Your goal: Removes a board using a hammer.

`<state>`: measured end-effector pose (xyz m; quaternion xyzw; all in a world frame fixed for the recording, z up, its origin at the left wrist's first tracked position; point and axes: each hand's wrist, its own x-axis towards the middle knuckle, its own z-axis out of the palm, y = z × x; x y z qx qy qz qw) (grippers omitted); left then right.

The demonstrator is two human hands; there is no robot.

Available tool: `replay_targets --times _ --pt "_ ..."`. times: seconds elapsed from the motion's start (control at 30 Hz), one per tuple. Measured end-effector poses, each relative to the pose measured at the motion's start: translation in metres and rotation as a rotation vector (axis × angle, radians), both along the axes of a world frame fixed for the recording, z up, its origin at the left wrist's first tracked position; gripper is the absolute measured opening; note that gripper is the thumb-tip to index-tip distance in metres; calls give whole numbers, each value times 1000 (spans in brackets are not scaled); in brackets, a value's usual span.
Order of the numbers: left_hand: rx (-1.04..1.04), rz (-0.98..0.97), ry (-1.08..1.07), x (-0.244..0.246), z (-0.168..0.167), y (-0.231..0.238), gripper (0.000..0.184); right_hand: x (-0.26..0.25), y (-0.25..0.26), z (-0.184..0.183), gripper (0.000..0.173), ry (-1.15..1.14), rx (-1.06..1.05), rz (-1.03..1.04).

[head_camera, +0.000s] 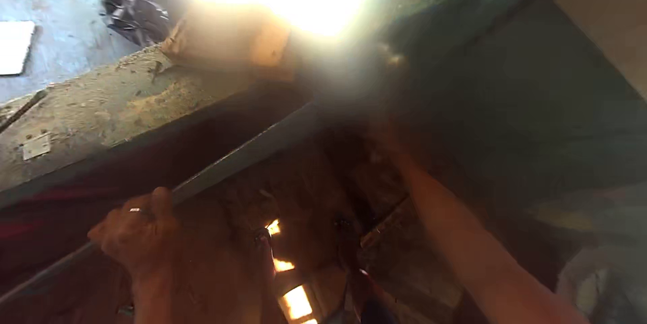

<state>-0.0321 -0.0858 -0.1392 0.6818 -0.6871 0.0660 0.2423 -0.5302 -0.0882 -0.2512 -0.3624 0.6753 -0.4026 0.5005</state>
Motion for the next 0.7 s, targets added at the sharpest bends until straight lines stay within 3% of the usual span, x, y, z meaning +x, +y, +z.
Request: replay_targets --times 0.1,0.23,0.33,0.47,0.6,0.7 --pt "10 6 -29 3 4 -7 65 -30 -23 -5 12 80 70 66" --pt "159 -15 -27 17 1 -3 76 -33 5 18 13 17 90 102" --pt "145 43 -3 20 -9 -3 76 -20 27 36 18 13 99 98" --pt "136 94 23 7 -9 14 73 -2 43 67 19 -97 133 21" --pt "20 -20 -10 -11 -7 66 52 24 89 117 15 -147 139 -93" --pt "-53 -91 -34 14 -11 45 57 38 84 116 17 -167 139 -141"
